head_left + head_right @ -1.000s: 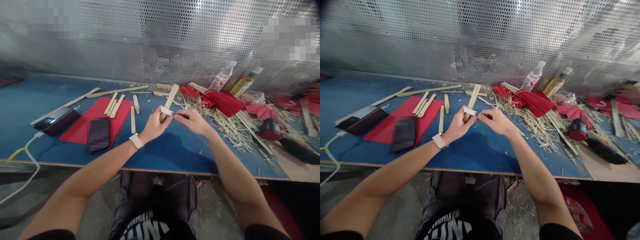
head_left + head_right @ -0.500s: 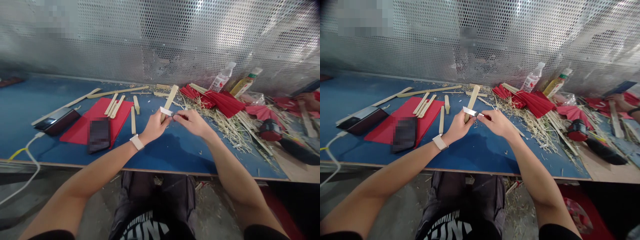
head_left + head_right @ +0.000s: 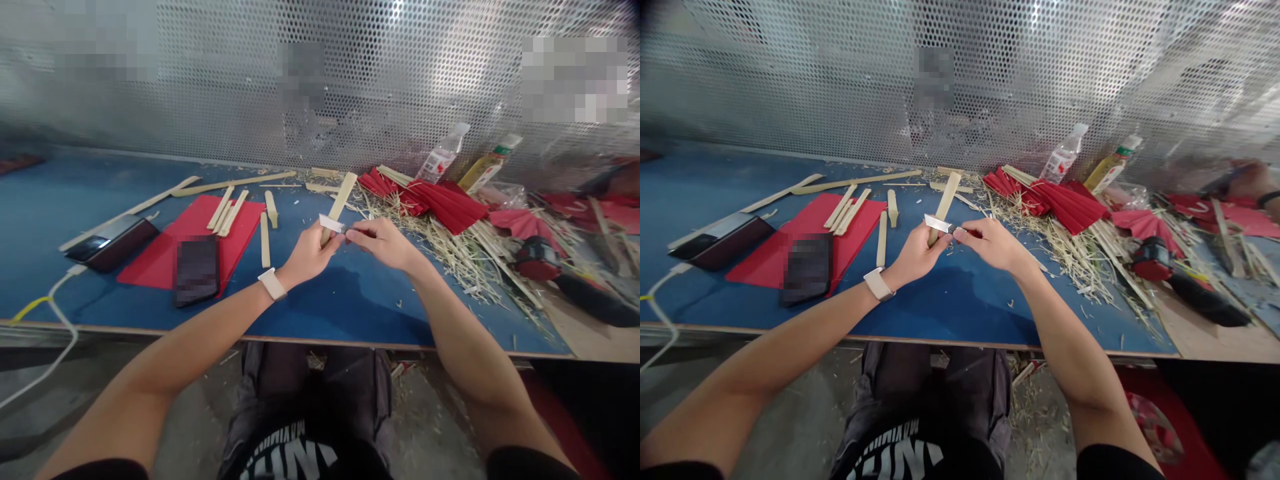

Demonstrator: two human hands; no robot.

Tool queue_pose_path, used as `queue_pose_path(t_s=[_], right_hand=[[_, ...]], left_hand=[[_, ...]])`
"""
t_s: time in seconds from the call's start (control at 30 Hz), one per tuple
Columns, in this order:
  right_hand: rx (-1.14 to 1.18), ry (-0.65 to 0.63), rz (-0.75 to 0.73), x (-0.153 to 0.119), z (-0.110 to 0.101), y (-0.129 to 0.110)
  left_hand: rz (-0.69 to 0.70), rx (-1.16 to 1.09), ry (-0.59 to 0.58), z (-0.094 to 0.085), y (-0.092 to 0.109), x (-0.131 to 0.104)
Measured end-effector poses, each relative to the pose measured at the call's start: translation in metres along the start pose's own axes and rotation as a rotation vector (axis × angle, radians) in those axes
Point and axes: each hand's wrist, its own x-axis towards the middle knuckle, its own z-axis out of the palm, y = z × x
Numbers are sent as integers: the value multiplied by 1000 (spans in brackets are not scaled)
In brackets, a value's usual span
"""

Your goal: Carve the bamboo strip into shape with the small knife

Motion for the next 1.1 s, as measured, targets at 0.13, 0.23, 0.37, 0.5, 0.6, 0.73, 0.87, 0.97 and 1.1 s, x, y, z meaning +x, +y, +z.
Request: queue_pose_path(t_s=[0.13,0.23,0.37,0.5,0.6,0.73,0.87,0.97,1.1], right_hand=[[45,19,37,-1,2,-1],[66,22,59,-1,4,-3],[117,42,60,0,8,-6],[169,96,81,1,14,-10],[166,98,64,2,15,-9],[8,162,21,3,9,-1],[-70,188,-16,4,4,6],[-74,170,-25,4,3,8],[-125,143,-47,3,1,8]], left_hand=[[-19,-9,3,-2,2,0],[-23,4,9,-4,3,0],[-14,23,49,-5,5,0],[-3,64,116,-5,9,0],[5,49,130,-3,10,0],[-63,-125,57,-1,6,1],[-155,-302,-33,2,0,5],[-119,-322,-32,2,-1,9],[-59,-308,-33,0,3,13]])
